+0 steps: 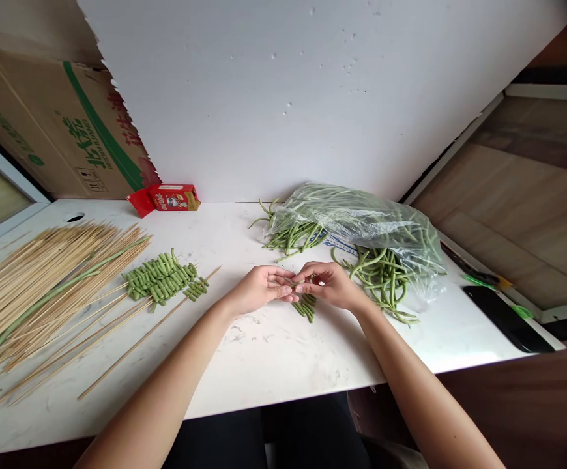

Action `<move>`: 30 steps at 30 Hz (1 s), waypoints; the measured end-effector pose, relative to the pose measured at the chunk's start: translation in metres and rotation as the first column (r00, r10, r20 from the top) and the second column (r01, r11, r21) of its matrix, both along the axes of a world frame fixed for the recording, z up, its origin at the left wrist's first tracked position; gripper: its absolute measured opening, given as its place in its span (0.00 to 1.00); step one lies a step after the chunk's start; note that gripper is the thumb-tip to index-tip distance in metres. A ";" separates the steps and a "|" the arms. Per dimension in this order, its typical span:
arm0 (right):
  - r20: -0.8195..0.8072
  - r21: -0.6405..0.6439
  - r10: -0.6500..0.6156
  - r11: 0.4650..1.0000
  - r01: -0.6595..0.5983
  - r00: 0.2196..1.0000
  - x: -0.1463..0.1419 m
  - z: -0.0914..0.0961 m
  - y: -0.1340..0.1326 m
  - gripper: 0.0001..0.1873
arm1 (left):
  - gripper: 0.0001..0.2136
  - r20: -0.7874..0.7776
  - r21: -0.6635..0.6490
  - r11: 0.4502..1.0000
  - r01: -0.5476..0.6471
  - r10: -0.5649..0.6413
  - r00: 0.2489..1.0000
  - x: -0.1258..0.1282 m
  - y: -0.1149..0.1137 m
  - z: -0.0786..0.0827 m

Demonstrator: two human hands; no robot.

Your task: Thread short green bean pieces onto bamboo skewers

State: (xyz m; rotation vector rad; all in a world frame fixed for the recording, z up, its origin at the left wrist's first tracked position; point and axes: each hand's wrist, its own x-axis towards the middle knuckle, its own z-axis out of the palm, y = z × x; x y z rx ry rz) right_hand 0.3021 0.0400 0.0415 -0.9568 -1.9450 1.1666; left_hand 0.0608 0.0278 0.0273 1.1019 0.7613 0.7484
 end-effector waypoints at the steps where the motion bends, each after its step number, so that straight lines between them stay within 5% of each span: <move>1: -0.003 0.013 -0.016 1.000 0.016 1.000 0.000 0.000 0.000 0.15 | 0.33 -0.001 0.001 1.000 -0.004 0.004 1.000 0.000 0.000 0.000; 6: -0.058 0.067 -0.113 0.991 0.116 0.992 0.002 -0.001 0.004 0.15 | 0.30 -0.063 0.037 0.999 -0.032 0.034 0.997 -0.002 0.001 0.001; 30: 0.085 0.048 0.009 0.999 -0.014 0.996 -0.002 0.000 0.000 0.15 | 0.16 -0.187 0.203 0.978 -0.039 0.078 0.979 0.001 -0.001 -0.002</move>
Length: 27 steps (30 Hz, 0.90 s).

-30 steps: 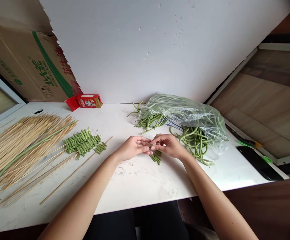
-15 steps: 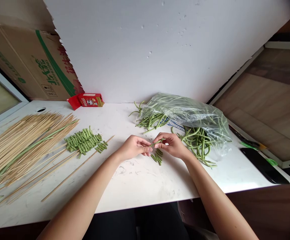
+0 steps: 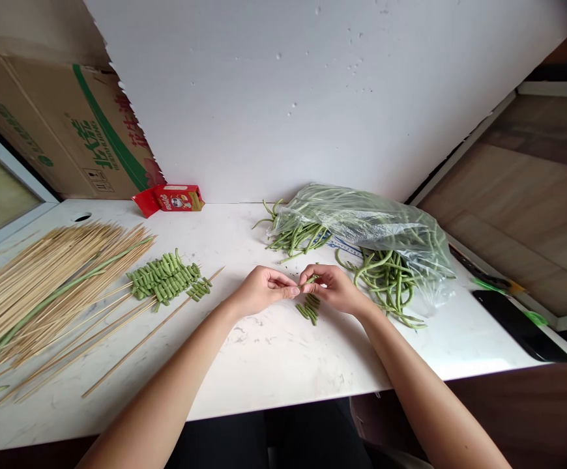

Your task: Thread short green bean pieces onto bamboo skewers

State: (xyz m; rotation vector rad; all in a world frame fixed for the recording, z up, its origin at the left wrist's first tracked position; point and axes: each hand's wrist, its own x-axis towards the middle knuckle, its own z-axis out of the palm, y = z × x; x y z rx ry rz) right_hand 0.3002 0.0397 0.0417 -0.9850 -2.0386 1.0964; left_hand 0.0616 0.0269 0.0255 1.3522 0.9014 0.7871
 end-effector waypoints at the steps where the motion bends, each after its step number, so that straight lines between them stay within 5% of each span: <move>1: -0.004 -0.001 -0.002 1.000 0.002 1.000 0.000 0.000 0.000 0.15 | 0.16 0.003 0.000 1.000 0.001 -0.001 1.000 0.000 0.000 0.000; 16: -0.065 0.036 -0.039 0.999 0.041 0.997 -0.003 0.003 -0.003 0.15 | 0.19 0.033 -0.075 0.997 -0.021 0.023 0.999 -0.003 0.002 0.004; 23: 0.010 0.101 -0.008 0.995 0.007 1.000 -0.006 0.005 -0.004 0.10 | 0.15 -0.049 0.011 1.000 0.008 -0.007 0.999 -0.001 -0.001 0.002; 27: -0.005 0.047 0.057 0.997 -0.056 0.998 -0.006 0.009 -0.006 0.16 | 0.13 -0.059 0.047 0.996 0.079 -0.076 0.995 -0.001 -0.004 0.005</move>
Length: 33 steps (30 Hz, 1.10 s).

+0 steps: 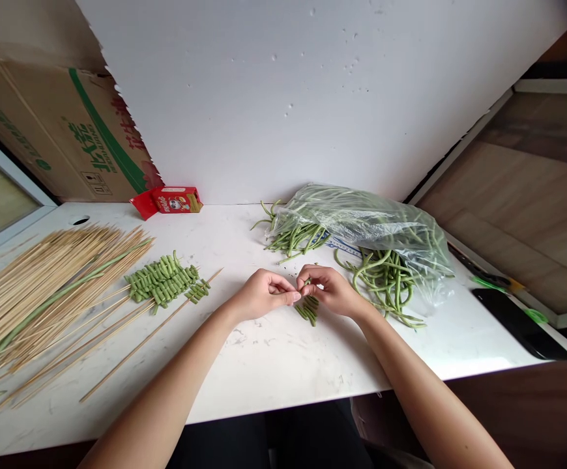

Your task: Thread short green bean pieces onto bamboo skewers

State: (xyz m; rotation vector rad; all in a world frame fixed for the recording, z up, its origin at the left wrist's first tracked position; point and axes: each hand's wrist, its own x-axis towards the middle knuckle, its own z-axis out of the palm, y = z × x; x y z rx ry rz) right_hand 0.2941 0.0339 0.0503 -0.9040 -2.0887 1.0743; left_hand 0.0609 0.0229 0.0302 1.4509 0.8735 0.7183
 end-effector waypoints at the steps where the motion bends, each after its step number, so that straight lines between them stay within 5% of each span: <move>1: -0.018 -0.031 0.024 0.999 -0.025 1.000 0.001 0.001 0.000 0.18 | 0.12 -0.009 -0.002 1.000 0.004 -0.004 1.000 -0.001 0.000 0.001; 6: -0.110 -0.059 -0.029 0.998 0.023 0.994 0.013 0.001 0.006 0.22 | 0.14 -0.035 0.044 0.995 -0.090 0.092 0.995 -0.010 0.008 0.002; 12: 0.155 0.116 -0.142 0.985 0.124 0.978 0.034 -0.002 0.017 0.18 | 0.15 -0.032 0.039 0.992 -0.119 0.121 0.992 -0.010 0.010 0.001; 20: 0.331 0.035 -0.121 0.993 0.116 0.936 0.040 -0.007 0.018 0.22 | 0.14 -0.036 0.034 0.995 -0.090 0.091 0.995 -0.009 0.010 -0.001; 24: 0.339 -0.017 -0.114 0.992 0.128 0.934 0.043 -0.004 0.018 0.30 | 0.13 -0.044 0.032 0.996 -0.084 0.085 0.995 -0.009 0.011 -0.001; 33: 0.352 -0.116 -0.085 0.984 0.134 0.932 0.043 -0.001 0.015 0.32 | 0.15 -0.064 0.041 0.997 -0.072 0.074 0.995 -0.010 0.011 -0.004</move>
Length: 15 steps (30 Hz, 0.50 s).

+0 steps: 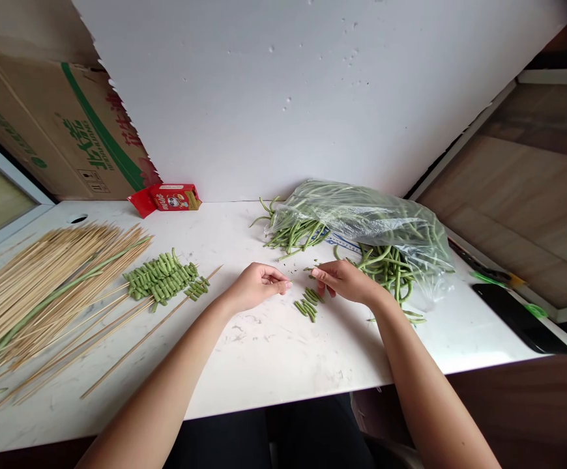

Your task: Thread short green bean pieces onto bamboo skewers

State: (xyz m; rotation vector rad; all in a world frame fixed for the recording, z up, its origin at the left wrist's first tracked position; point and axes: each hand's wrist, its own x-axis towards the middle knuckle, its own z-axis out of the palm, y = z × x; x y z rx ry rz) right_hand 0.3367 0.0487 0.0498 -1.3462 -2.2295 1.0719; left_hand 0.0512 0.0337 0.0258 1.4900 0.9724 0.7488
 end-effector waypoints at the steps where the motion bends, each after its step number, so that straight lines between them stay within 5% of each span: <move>1: -0.025 -0.018 0.013 1.000 -0.014 1.000 -0.001 0.000 -0.001 0.31 | 0.15 -0.001 -0.001 1.000 0.001 -0.001 1.000 0.000 0.000 0.000; 8: -0.173 -0.142 0.067 0.985 -0.093 0.983 -0.013 0.001 -0.005 0.31 | 0.14 -0.011 -0.023 1.000 -0.005 0.005 1.000 0.001 0.000 0.000; 15: -0.087 0.080 -0.012 0.997 0.019 0.996 -0.017 0.006 -0.005 0.31 | 0.17 -0.092 -0.084 0.995 -0.050 0.042 0.995 0.000 -0.002 0.000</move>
